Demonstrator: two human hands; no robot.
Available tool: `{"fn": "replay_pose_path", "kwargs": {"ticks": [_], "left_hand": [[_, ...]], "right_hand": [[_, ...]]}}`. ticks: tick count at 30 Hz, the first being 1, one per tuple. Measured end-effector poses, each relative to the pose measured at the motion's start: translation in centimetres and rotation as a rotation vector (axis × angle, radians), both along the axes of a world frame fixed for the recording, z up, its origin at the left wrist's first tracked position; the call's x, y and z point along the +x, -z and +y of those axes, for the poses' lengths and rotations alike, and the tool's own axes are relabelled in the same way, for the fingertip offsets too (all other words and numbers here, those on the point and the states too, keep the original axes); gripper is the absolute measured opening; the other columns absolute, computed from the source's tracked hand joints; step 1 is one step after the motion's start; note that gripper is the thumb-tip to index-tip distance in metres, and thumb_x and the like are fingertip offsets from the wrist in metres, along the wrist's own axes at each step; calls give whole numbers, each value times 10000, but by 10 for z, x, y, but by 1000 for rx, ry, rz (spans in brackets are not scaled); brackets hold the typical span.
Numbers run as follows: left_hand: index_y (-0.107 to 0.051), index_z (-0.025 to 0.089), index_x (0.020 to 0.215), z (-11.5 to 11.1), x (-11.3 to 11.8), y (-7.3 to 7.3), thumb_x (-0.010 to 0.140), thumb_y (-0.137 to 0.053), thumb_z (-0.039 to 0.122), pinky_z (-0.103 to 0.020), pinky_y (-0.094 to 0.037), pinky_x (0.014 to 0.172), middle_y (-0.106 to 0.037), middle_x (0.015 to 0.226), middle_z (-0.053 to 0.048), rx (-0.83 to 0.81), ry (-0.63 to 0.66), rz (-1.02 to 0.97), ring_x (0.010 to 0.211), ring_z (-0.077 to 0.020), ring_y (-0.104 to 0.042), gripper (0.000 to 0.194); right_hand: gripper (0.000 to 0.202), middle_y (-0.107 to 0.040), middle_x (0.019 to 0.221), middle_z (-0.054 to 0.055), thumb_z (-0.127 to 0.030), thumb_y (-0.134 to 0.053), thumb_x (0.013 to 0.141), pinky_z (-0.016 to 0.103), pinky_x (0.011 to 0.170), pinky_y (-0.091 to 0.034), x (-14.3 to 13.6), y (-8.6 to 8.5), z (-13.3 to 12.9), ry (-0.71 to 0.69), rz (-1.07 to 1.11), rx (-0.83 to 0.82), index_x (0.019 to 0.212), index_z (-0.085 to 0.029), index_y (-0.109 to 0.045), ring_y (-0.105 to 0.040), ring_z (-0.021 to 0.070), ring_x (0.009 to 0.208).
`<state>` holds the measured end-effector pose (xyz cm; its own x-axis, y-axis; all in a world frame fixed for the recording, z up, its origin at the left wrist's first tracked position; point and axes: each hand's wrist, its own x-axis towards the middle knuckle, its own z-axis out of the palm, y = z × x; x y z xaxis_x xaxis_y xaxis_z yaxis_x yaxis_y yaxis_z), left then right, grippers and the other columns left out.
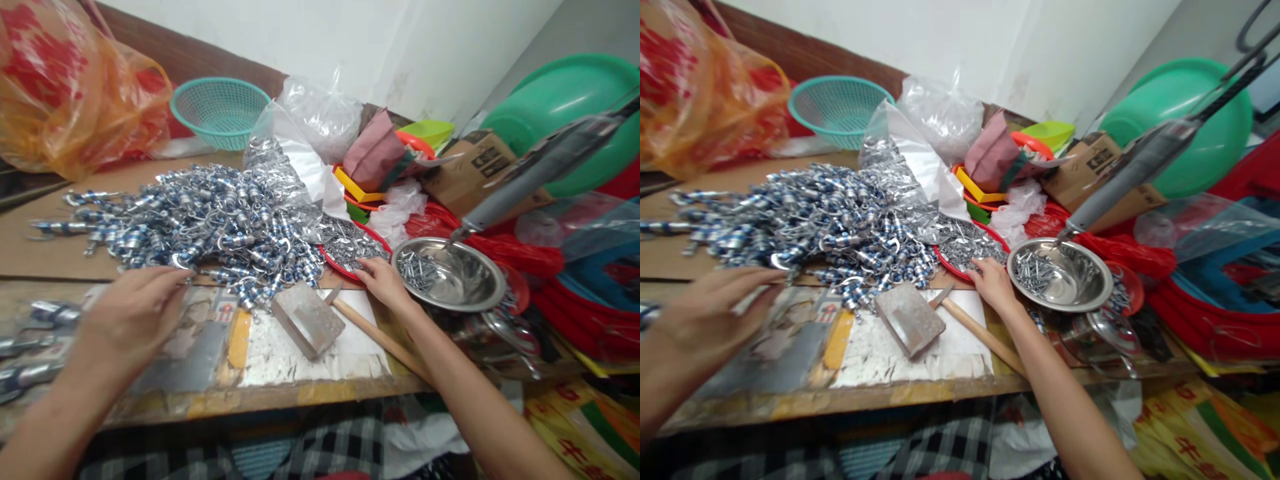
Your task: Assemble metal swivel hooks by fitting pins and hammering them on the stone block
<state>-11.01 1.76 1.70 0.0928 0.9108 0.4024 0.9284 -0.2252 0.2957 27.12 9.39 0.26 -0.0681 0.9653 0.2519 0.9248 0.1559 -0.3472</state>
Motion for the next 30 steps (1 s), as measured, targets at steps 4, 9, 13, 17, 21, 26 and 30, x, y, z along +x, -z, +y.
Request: {"fn": "replay_pose_path", "kwargs": {"ticks": [4, 9, 13, 17, 21, 26, 30], "left_hand": [[-585, 87, 1064, 34, 47, -5, 825, -360, 99, -390, -438, 753, -659, 1014, -155, -141, 126, 334, 897, -291, -552, 329], [-607, 100, 997, 46, 54, 2, 772, -404, 110, -383, -430, 637, -672, 850, -162, -159, 121, 315, 821, -324, -558, 303], [-604, 90, 1050, 42, 47, 1, 792, -411, 158, -403, -455, 677, -668, 872, -166, -120, 90, 178, 848, -319, -572, 329], [-429, 143, 1276, 23, 54, -12, 826, -463, 321, -301, -501, 636, -626, 985, -107, -20, 9, -190, 697, -174, -591, 485], [-587, 215, 1091, -5, 77, -20, 747, -607, 353, -283, -527, 681, -675, 920, -41, -319, 133, -1026, 701, -151, -654, 371], [-718, 185, 817, -25, 103, -7, 600, -729, 345, -346, -555, 693, -762, 752, -51, -507, 41, -1140, 699, -242, -704, 269], [-752, 220, 798, -29, 111, 2, 606, -712, 312, -358, -548, 761, -773, 814, -48, -372, 33, -971, 787, -261, -701, 216]], "right_hand": [[228, -696, 967, 80, -269, -580, 803, 299, 850, -446, -2, 7, 26, 17, -40, -85, 967, -179, -711, -629, 213, 925], [274, -676, 1047, 97, -278, -597, 796, 319, 874, -429, -7, 7, 32, 90, -77, -105, 1042, -196, -686, -610, 243, 989], [259, -671, 1049, 95, -270, -593, 794, 319, 864, -427, -11, 6, 35, 130, -60, -92, 1025, -209, -694, -607, 241, 982], [181, -713, 907, 50, -269, -628, 758, 298, 810, -449, -13, 7, 35, 156, 14, -54, 903, -222, -724, -634, 212, 880], [146, -708, 890, 50, -297, -633, 752, 322, 816, -452, -9, 6, 32, 154, 112, 27, 820, -217, -735, -628, 215, 875], [169, -697, 936, 92, -251, -612, 758, 365, 837, -459, -12, -4, 19, 134, 281, 121, 845, -165, -729, -625, 226, 898], [192, -723, 824, 50, -253, -589, 789, 289, 663, -515, -46, -22, -22, -18, 428, 45, 905, -165, -714, -660, 163, 716]]}}
